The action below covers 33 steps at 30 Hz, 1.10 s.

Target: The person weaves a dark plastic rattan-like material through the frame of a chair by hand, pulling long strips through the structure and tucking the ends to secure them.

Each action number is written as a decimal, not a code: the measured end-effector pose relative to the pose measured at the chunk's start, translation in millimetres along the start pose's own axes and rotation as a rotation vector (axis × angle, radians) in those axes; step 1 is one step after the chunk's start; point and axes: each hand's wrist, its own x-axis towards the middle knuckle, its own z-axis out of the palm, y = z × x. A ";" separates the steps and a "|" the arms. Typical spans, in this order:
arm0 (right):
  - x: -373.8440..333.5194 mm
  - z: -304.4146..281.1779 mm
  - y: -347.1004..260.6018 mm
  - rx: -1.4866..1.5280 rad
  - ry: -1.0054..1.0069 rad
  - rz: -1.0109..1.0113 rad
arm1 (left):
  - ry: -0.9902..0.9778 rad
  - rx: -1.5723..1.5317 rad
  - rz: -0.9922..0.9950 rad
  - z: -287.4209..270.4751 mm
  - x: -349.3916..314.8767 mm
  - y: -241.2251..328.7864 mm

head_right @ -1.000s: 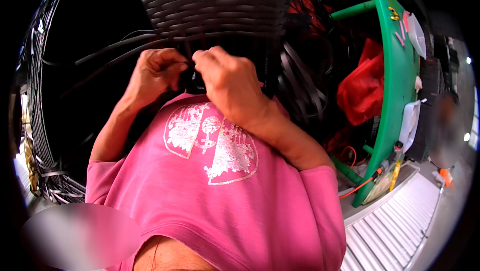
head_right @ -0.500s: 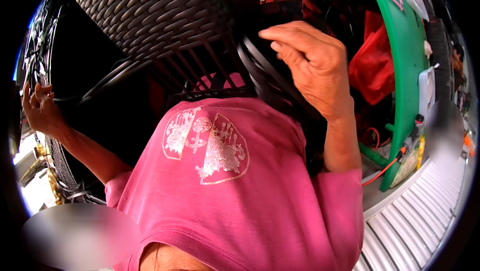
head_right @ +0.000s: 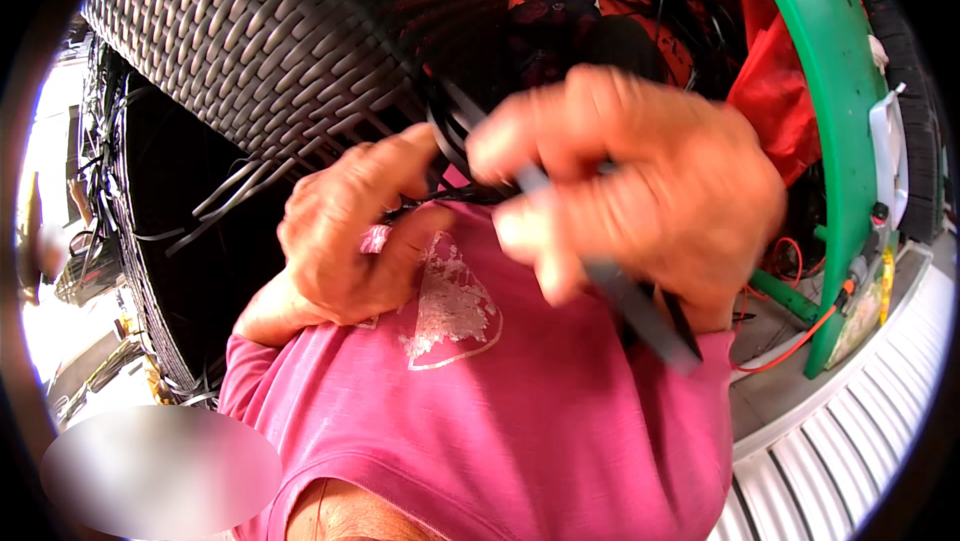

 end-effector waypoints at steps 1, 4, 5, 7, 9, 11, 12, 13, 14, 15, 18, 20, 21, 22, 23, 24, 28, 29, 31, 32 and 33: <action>1.0 -11.8 -3.9 0.079 -0.098 -0.080 | 0.005 0.013 0.095 8.7 2.4 -3.1; -14.6 -33.0 -24.8 0.277 -0.195 -0.175 | -0.105 0.171 0.198 19.3 26.0 7.5; -22.9 -39.3 -29.4 0.327 -0.177 -0.187 | -0.088 0.185 0.226 30.0 29.5 4.8; -49.9 -50.4 -38.8 0.428 0.073 -0.241 | -0.118 0.216 0.274 45.5 36.4 0.9; -78.0 -53.7 -49.0 0.521 0.450 -0.305 | -0.177 0.184 0.282 54.7 39.8 -7.2; -90.6 -62.1 -52.0 0.562 0.712 -0.274 | -0.263 0.122 0.221 61.8 36.6 -9.9; -93.0 -64.9 -51.5 0.586 0.816 -0.243 | -0.307 0.165 0.227 67.1 33.9 -10.5; -95.0 -66.3 -47.6 0.603 0.860 -0.203 | -0.326 0.187 0.225 71.0 34.0 -10.7; -94.8 -66.6 -43.1 0.620 0.904 -0.161 | -0.346 0.209 0.222 74.4 34.3 -10.7; -82.4 -62.4 -38.0 0.739 0.912 -0.179 | -0.369 0.229 0.220 75.8 34.4 -10.2; -77.4 -65.6 -22.8 0.896 0.874 -0.012 | -0.275 0.183 0.264 78.6 32.4 -10.2; -71.9 -56.1 -8.2 0.633 0.844 0.135 | -0.162 0.127 0.359 65.9 33.5 -8.4; -64.3 -49.0 -1.1 0.440 0.783 0.210 | -0.116 0.090 0.281 55.4 28.5 -9.3; -61.2 -39.7 6.1 0.339 0.784 0.272 | -0.063 0.054 0.198 44.3 22.2 -9.4; -59.4 -32.4 6.9 0.252 0.766 0.345 | -0.066 0.047 0.027 31.3 14.8 -7.2; -57.0 -24.0 8.3 0.166 0.737 0.417 | -0.062 0.041 -0.146 17.8 5.6 -5.1; -39.0 -11.6 15.0 -0.119 0.428 0.388 | 0.145 -0.450 -0.948 1.5 -9.4 -5.9; -33.9 -6.8 20.3 -0.189 0.406 0.322 | 0.186 -0.552 -1.017 -0.1 -10.5 -7.6; -21.1 -8.3 17.8 -0.251 0.339 0.370 | 0.264 -0.770 -1.139 -3.4 -8.6 -12.4; -14.8 -7.1 16.6 -0.269 0.320 0.378 | 0.305 -0.803 -1.189 -2.3 -6.0 -12.6; -8.5 -5.4 15.9 -0.284 0.295 0.386 | 0.239 -0.724 -1.194 -0.9 -4.5 -11.5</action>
